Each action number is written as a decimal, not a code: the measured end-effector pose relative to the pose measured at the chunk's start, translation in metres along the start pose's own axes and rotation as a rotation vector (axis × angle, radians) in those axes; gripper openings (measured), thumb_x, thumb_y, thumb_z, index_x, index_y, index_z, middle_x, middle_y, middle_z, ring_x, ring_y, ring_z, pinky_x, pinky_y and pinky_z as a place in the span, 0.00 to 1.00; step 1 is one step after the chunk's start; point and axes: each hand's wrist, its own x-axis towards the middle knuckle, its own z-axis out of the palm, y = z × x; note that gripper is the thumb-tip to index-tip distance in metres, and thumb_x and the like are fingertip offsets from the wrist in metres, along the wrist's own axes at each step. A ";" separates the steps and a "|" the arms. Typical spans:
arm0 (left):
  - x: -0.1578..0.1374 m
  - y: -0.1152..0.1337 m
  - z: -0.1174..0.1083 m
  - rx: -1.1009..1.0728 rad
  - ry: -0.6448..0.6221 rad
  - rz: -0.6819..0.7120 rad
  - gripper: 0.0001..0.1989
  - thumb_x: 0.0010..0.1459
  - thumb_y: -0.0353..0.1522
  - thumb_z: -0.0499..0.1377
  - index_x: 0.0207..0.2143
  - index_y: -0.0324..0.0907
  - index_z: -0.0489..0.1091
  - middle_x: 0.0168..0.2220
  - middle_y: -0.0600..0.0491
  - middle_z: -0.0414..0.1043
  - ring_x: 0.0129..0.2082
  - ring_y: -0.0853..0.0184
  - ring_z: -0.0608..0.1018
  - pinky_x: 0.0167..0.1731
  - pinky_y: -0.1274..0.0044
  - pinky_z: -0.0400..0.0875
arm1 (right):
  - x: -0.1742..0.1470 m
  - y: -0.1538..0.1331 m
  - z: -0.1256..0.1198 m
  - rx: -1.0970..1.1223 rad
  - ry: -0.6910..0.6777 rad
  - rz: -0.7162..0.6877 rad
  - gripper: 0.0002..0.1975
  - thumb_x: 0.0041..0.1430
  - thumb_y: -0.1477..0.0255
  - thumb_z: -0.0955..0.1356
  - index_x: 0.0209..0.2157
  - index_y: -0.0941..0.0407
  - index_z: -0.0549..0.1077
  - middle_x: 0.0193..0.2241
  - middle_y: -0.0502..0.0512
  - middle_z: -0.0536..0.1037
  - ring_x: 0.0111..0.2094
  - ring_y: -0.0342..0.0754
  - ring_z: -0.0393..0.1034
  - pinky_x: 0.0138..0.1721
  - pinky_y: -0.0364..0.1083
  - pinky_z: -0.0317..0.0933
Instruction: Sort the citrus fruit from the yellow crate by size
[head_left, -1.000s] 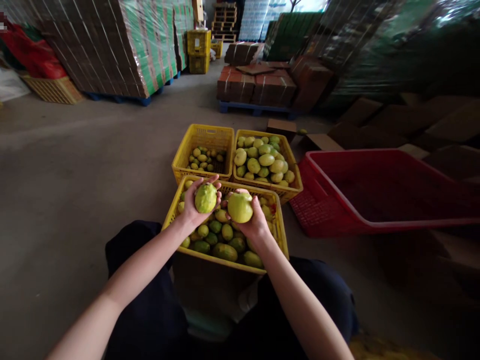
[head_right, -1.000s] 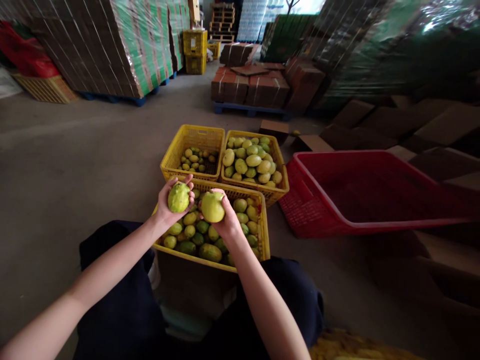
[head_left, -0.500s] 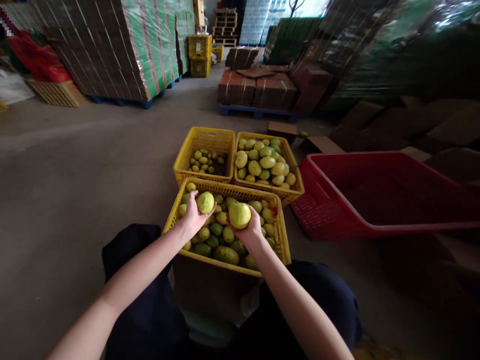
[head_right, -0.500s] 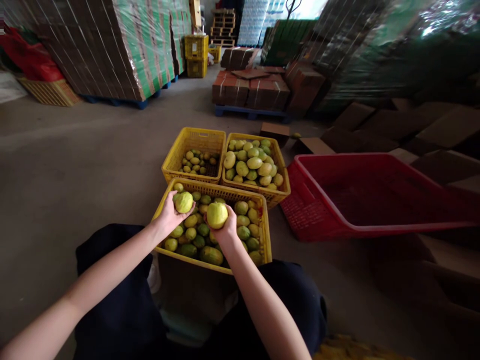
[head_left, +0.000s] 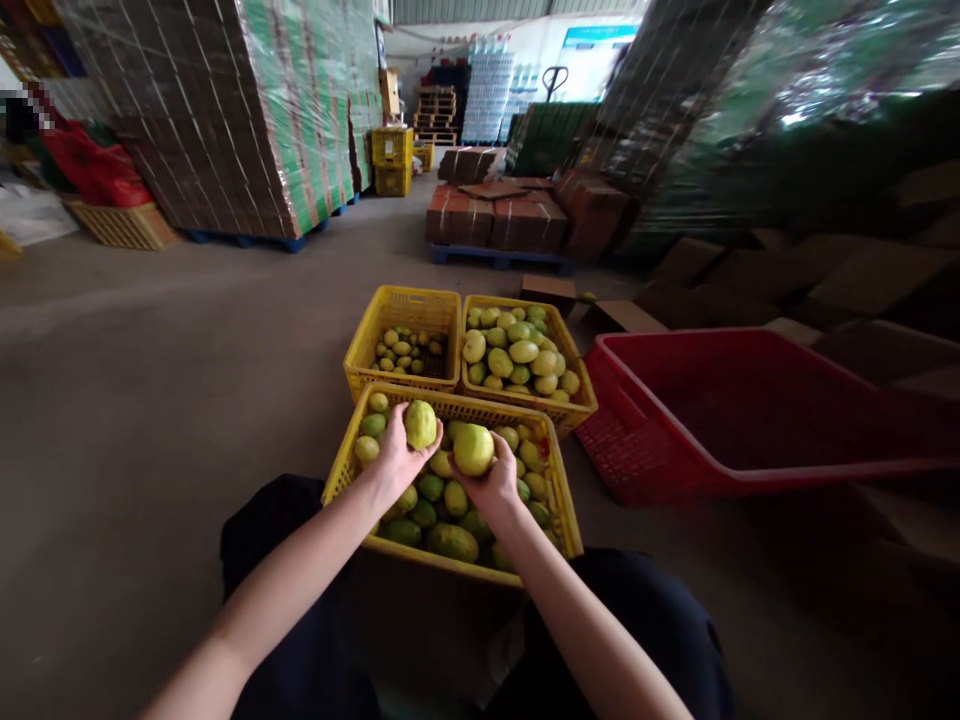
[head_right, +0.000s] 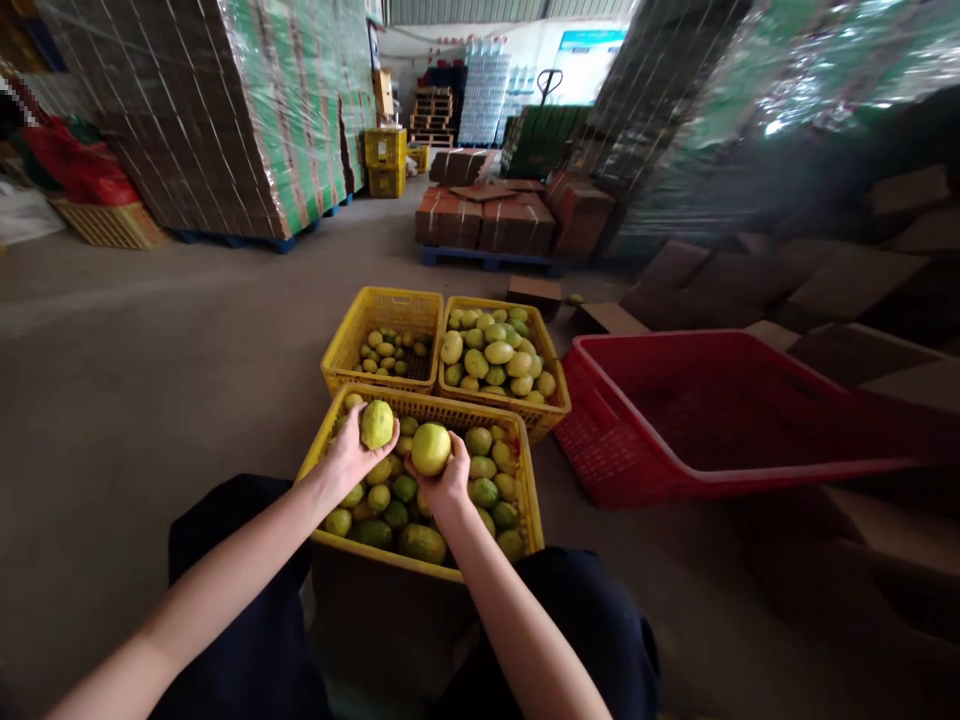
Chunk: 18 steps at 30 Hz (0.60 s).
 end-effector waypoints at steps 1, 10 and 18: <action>0.000 -0.002 0.003 -0.022 -0.003 0.018 0.06 0.63 0.32 0.57 0.31 0.43 0.67 0.27 0.57 0.73 0.26 0.71 0.76 0.31 0.75 0.79 | -0.003 -0.004 0.003 0.031 0.032 0.022 0.07 0.55 0.65 0.64 0.28 0.51 0.70 0.18 0.48 0.77 0.21 0.48 0.73 0.24 0.48 0.71; 0.000 -0.024 0.012 -0.072 -0.034 -0.237 0.14 0.67 0.32 0.46 0.34 0.43 0.70 0.25 0.50 0.72 0.28 0.62 0.79 0.28 0.72 0.77 | -0.005 -0.017 0.007 0.116 0.236 0.139 0.02 0.52 0.72 0.65 0.28 0.51 0.68 0.17 0.46 0.77 0.19 0.47 0.73 0.22 0.46 0.69; 0.013 -0.016 0.005 -0.137 0.024 -0.043 0.08 0.64 0.34 0.53 0.31 0.43 0.67 0.25 0.55 0.72 0.24 0.68 0.77 0.29 0.71 0.79 | -0.001 -0.018 -0.003 0.155 0.308 0.074 0.07 0.58 0.63 0.65 0.32 0.51 0.67 0.19 0.47 0.75 0.20 0.48 0.72 0.22 0.48 0.69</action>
